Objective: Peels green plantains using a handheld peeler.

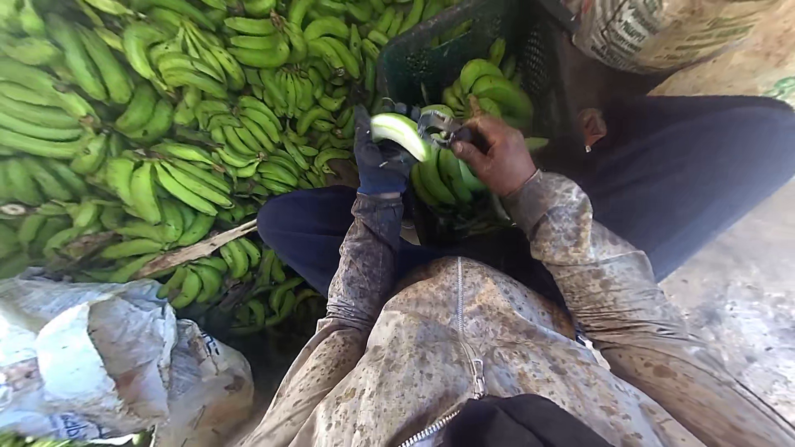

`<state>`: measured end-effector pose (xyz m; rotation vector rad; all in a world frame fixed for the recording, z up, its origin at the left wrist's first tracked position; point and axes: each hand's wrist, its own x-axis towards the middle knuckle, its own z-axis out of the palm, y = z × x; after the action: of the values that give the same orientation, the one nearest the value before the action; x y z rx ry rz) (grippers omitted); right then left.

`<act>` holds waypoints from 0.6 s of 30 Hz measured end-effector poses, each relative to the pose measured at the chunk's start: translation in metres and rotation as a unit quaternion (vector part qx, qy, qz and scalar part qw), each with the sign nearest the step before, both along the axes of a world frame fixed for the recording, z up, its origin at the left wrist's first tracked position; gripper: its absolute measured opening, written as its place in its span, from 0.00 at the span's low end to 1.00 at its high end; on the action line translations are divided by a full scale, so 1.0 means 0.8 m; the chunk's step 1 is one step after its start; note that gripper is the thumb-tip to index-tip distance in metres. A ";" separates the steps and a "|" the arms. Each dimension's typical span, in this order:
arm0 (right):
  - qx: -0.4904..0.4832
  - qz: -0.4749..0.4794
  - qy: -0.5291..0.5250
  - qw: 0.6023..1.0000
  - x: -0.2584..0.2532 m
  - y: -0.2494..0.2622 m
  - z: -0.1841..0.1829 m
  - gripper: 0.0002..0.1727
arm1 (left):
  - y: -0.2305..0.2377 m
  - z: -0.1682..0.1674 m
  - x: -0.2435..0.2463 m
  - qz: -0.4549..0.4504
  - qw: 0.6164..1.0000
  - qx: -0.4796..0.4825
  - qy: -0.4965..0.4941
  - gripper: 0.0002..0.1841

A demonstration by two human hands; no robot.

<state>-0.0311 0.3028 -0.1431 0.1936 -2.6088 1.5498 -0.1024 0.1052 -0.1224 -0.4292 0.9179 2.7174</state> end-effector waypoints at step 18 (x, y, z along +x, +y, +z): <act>0.034 0.010 -0.003 0.999 0.001 -0.018 -0.002 0.24 | 0.035 -0.001 0.026 -0.002 0.967 -0.250 0.046 0.24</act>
<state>-0.0307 0.2885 -0.1443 0.2208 -2.6746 1.4708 -0.0817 0.1335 -0.1231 -0.3893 1.6343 2.4947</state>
